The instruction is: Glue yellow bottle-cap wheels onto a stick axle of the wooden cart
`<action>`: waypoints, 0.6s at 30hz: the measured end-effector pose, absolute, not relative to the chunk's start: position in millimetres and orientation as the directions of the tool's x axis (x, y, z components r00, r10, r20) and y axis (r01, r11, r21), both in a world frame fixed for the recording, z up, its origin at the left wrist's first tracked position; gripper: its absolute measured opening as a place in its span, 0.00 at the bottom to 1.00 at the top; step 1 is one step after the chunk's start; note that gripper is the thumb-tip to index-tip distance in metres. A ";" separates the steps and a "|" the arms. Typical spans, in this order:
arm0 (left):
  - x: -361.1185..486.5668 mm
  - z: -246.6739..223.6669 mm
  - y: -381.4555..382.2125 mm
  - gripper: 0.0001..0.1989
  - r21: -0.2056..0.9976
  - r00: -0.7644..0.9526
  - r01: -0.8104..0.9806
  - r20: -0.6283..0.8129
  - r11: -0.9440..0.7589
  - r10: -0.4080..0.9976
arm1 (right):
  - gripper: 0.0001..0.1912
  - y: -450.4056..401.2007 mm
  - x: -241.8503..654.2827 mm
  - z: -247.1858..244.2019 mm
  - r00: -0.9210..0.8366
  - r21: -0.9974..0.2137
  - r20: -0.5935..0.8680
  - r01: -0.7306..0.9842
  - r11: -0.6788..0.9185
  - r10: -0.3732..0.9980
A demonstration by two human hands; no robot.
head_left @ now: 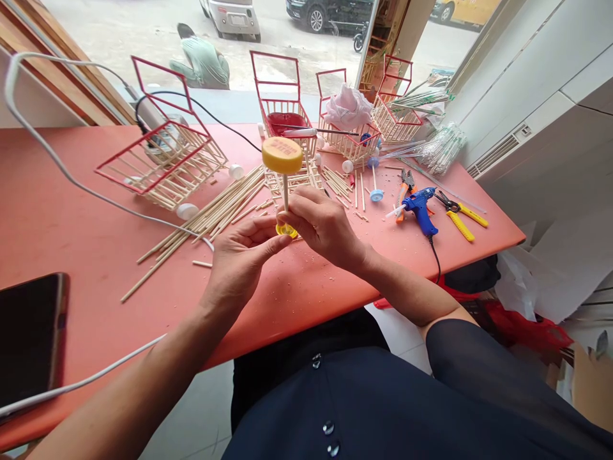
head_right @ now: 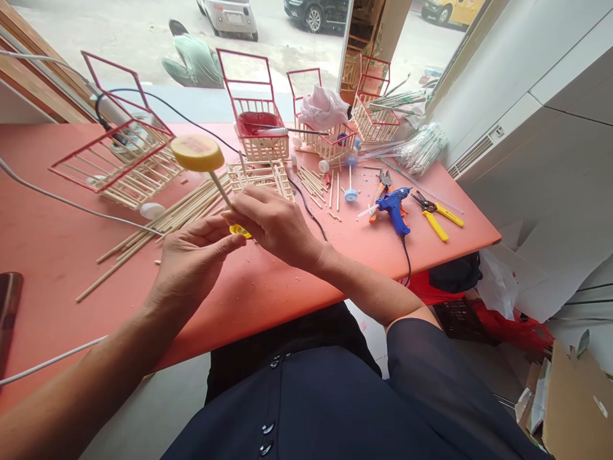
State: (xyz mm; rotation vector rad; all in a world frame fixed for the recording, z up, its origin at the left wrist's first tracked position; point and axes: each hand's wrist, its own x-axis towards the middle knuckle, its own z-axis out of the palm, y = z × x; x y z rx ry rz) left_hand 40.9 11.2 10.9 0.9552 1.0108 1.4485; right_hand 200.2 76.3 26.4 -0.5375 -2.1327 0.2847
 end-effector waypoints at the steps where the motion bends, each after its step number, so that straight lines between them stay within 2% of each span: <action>1: 40.8 10.9 11.3 0.20 0.948 -0.102 -0.313 0.030 -0.061 0.994 | 0.19 76.4 200.2 26.4 -0.509 -0.391 0.717 0.272 0.879 0.476; 18: 40.5 9.4 12.0 0.19 0.945 -0.092 -0.319 0.050 -0.077 0.994 | 0.17 78.1 200.0 24.5 -0.505 -0.369 0.736 0.260 0.892 0.451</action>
